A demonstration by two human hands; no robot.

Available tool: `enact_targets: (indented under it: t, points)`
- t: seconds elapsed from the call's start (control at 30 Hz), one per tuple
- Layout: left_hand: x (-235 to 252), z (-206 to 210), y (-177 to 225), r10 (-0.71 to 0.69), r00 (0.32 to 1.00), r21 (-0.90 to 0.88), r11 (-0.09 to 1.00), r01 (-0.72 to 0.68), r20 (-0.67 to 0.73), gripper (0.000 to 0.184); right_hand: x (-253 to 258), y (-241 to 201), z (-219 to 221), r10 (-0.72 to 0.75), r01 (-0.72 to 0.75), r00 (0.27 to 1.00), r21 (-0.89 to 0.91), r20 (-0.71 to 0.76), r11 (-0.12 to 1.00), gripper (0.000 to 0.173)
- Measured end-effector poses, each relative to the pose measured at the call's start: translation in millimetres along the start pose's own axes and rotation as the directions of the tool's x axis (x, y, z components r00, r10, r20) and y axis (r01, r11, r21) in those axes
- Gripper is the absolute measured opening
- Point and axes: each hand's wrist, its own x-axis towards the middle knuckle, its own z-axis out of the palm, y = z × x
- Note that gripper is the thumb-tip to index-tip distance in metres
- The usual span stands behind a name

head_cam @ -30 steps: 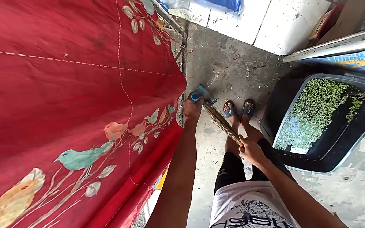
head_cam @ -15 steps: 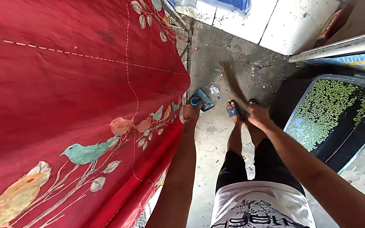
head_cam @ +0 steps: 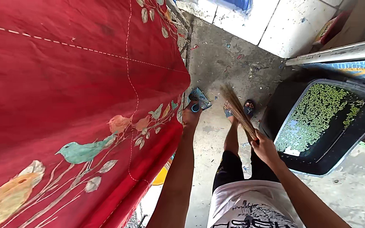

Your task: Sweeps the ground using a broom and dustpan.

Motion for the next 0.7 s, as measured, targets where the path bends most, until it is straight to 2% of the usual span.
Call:
enact_targets:
  t: [0.07, 0.13, 0.2, 0.27, 0.37, 0.47, 0.53, 0.6, 0.7]
  points:
    - [-0.8, -0.1, 2.5, -0.020, 1.000, 0.019, 1.000, 0.020, -0.003, 0.031, 28.3, -19.6, 29.6, 0.041, -0.037, 0.995, -0.039, 0.093, 0.999, 0.061]
    - [-0.5, 0.7, 7.1, -0.053, 0.998, 0.046, 0.998, 0.052, 0.014, 0.032, 44.9, -36.9, 68.6, -0.009, 0.017, 0.977, -0.038, 0.212, 0.999, 0.055]
    - [0.5, 0.6, 8.2, -0.065, 0.998, 0.041, 0.997, 0.064, 0.018, 0.032, 36.5, -49.1, 93.1, -0.079, 0.082, 0.966, 0.000, 0.246, 0.997, 0.060]
    - [1.6, 0.0, 3.3, -0.058, 0.998, 0.016, 0.998, 0.058, 0.008, 0.033, 9.0, -52.2, 83.7, -0.108, 0.102, 0.964, 0.035, 0.242, 0.994, 0.063]
    - [1.0, -1.1, -3.4, -0.043, 0.999, 0.006, 0.999, 0.044, -0.018, 0.034, -27.4, -36.4, 33.3, -0.103, 0.096, 0.973, 0.042, 0.204, 0.994, 0.067]
    - [-2.8, -3.4, -2.7, -0.058, 0.998, 0.006, 0.998, 0.059, -0.036, 0.035, -17.7, -24.9, 4.3, -0.080, 0.081, 0.993, -0.005, 0.086, 0.997, 0.065]
    - [-3.0, -2.8, -1.3, -0.089, 0.995, 0.020, 0.996, 0.089, -0.038, 0.035, 17.7, -31.6, 13.4, -0.045, 0.049, 0.996, -0.050, 0.071, 0.998, 0.064]
    - [-5.9, -4.0, 2.1, -0.105, 0.994, 0.014, 0.994, 0.106, -0.028, 0.036, 44.6, -47.8, 36.7, -0.028, 0.044, 0.985, -0.089, 0.171, 0.995, 0.058]
    - [-23.1, -6.0, -3.5, -0.036, 0.997, -0.104, 0.994, 0.029, -0.069, 0.035, 44.3, -53.4, 67.6, -0.121, 0.138, 0.950, -0.040, 0.290, 0.990, 0.055]
